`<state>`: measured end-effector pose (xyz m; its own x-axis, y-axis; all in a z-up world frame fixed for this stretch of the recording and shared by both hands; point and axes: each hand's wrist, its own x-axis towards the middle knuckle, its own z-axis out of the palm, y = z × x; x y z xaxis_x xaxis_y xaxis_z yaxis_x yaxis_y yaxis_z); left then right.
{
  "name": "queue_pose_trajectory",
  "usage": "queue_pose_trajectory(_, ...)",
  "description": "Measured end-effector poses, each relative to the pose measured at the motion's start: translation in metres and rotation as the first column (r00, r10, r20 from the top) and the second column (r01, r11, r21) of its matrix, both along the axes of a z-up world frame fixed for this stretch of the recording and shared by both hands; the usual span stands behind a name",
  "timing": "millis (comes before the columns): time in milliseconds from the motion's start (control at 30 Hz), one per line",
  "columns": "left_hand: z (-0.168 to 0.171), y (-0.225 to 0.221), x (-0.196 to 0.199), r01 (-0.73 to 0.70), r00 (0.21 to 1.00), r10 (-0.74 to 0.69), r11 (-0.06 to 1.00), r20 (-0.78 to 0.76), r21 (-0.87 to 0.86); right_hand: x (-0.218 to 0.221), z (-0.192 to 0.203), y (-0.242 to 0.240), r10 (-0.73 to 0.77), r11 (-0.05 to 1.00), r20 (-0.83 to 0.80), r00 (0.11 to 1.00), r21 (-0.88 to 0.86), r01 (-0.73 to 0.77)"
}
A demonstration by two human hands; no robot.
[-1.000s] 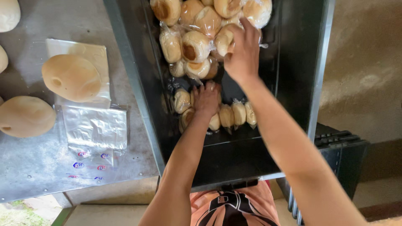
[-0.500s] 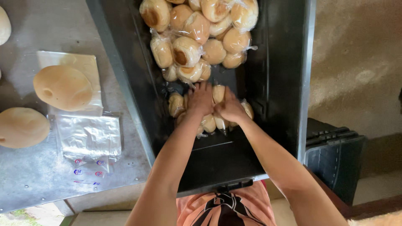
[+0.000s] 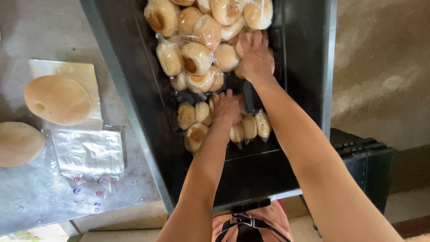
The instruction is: The person organizes wrapped bread rolls within a large black bin by hand, moving them one by one to arrange them in neat rows.
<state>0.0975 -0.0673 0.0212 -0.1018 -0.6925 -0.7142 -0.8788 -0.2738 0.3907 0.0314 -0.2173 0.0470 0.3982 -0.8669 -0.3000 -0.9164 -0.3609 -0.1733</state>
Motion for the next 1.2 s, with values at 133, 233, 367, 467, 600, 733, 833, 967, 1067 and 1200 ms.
queue_pose_trajectory(133, 0.003, -0.007, 0.005, 0.013, 1.000, -0.011, 0.997, -0.028, 0.080, 0.006, 0.007, -0.007, -0.051, 0.967, -0.158, 0.986, 0.241, 0.088)
queue_pose_trajectory(233, -0.008, -0.006, 0.007, 0.030, 0.999, -0.031, 0.999, 0.008, 0.032, -0.016, 0.017, 0.020, -0.174, 0.985, 0.249, 0.953, 0.036, 0.170)
queue_pose_trajectory(367, -0.005, -0.004, 0.008, 0.005, 1.000, -0.004, 0.998, -0.020, 0.062, -0.066, 0.023, 0.085, -0.572, 0.720, 0.038, 0.819, 0.501, 0.480)
queue_pose_trajectory(467, 0.001, -0.018, 0.004, 0.017, 1.000, -0.016, 0.999, -0.014, 0.052, -0.086, -0.007, 0.128, -0.478, 0.794, 0.043, 0.877, 0.449, 0.410)
queue_pose_trajectory(600, 0.012, -0.035, -0.012, 0.167, 0.984, -0.176, 0.965, 0.027, 0.204, -0.098, -0.032, 0.117, -0.506, 0.616, -0.070, 0.860, 0.668, 0.417)
queue_pose_trajectory(733, 0.003, -0.025, -0.035, 0.067, 0.997, -0.067, 0.998, 0.036, 0.001, -0.082, -0.027, 0.093, -0.438, 0.747, -0.088, 0.895, 0.518, 0.417)
queue_pose_trajectory(833, -0.004, -0.016, -0.046, -0.043, 0.999, 0.044, 0.992, 0.003, -0.121, -0.058, -0.031, 0.088, -0.294, 0.950, 0.250, 0.923, 0.185, 0.252)
queue_pose_trajectory(967, 0.004, -0.004, -0.052, -0.112, 0.993, 0.108, 0.984, -0.040, -0.136, -0.033, -0.042, 0.058, -0.035, 0.996, 0.111, 0.993, 0.087, 0.025)
queue_pose_trajectory(1067, 0.016, -0.007, -0.047, 0.108, 0.992, -0.098, 0.985, 0.080, -0.137, -0.024, -0.036, 0.043, -0.057, 0.964, 0.029, 0.998, 0.262, 0.048)
queue_pose_trajectory(1200, 0.039, -0.018, -0.043, 0.131, 0.991, -0.133, 0.989, 0.029, 0.071, -0.020, -0.008, 0.020, -0.397, 0.796, 0.113, 0.911, 0.537, 0.280)
